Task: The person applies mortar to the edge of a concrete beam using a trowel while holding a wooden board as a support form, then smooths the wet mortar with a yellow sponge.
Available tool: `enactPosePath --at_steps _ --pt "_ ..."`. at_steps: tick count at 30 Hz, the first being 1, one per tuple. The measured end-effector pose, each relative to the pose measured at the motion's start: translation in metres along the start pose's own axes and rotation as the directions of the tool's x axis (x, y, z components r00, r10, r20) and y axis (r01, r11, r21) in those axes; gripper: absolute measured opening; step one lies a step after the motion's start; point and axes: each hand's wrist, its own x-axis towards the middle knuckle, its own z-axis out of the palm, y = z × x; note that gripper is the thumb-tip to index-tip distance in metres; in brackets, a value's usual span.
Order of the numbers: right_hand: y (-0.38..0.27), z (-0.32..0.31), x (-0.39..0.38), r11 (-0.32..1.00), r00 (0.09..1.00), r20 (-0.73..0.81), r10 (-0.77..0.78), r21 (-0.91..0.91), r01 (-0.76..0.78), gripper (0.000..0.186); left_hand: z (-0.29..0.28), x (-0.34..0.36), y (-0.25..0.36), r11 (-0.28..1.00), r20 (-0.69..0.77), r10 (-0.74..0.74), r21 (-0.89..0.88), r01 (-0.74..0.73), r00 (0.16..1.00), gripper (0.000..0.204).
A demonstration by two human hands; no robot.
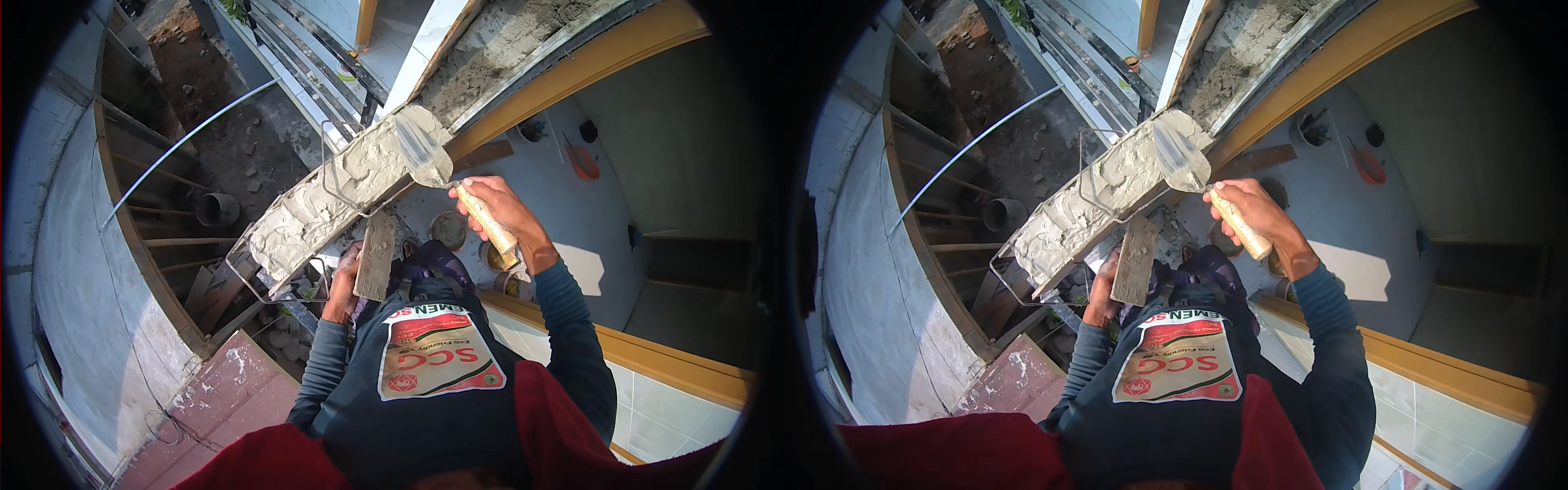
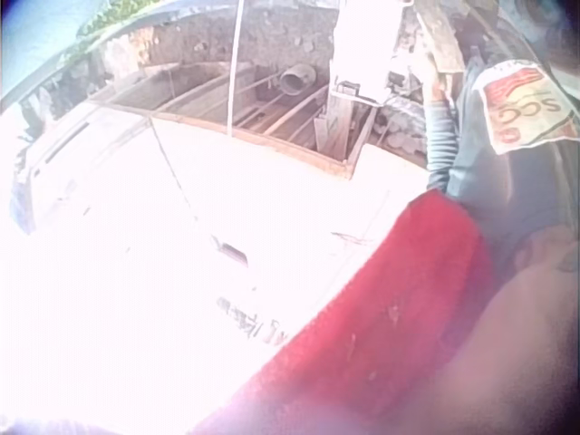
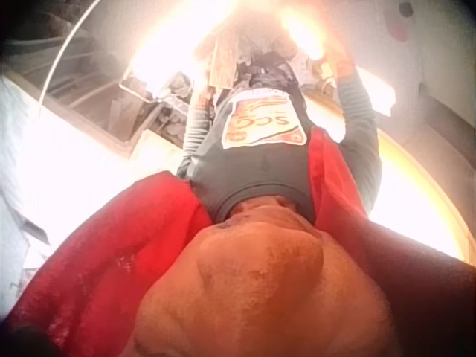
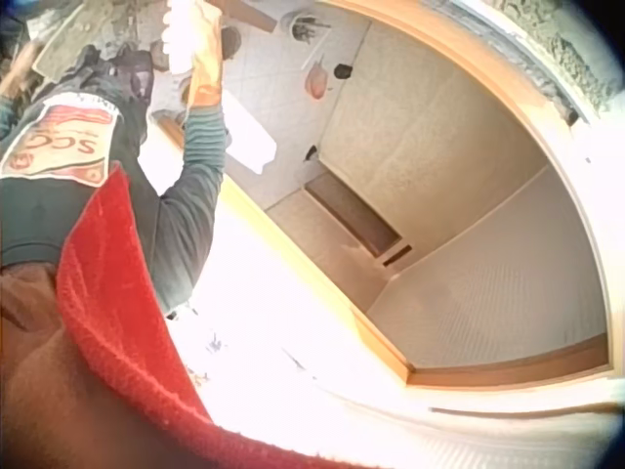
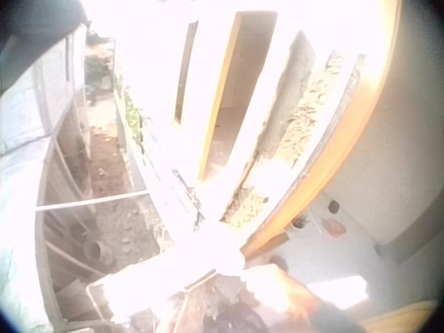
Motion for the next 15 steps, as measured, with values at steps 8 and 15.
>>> enactPosePath --at_steps 8,15 --pt "0.002 -0.006 -0.004 0.969 0.994 -0.102 -0.046 -0.247 0.020 0.035 -0.001 -0.003 -0.002 1.000 -0.010 -0.003 0.005 0.003 1.000 0.034" --pt "0.006 -0.001 0.015 0.997 0.987 -0.151 -0.049 -0.074 0.038 0.036 0.004 -0.003 0.001 1.000 -0.029 0.003 -0.019 -0.004 1.000 0.035"
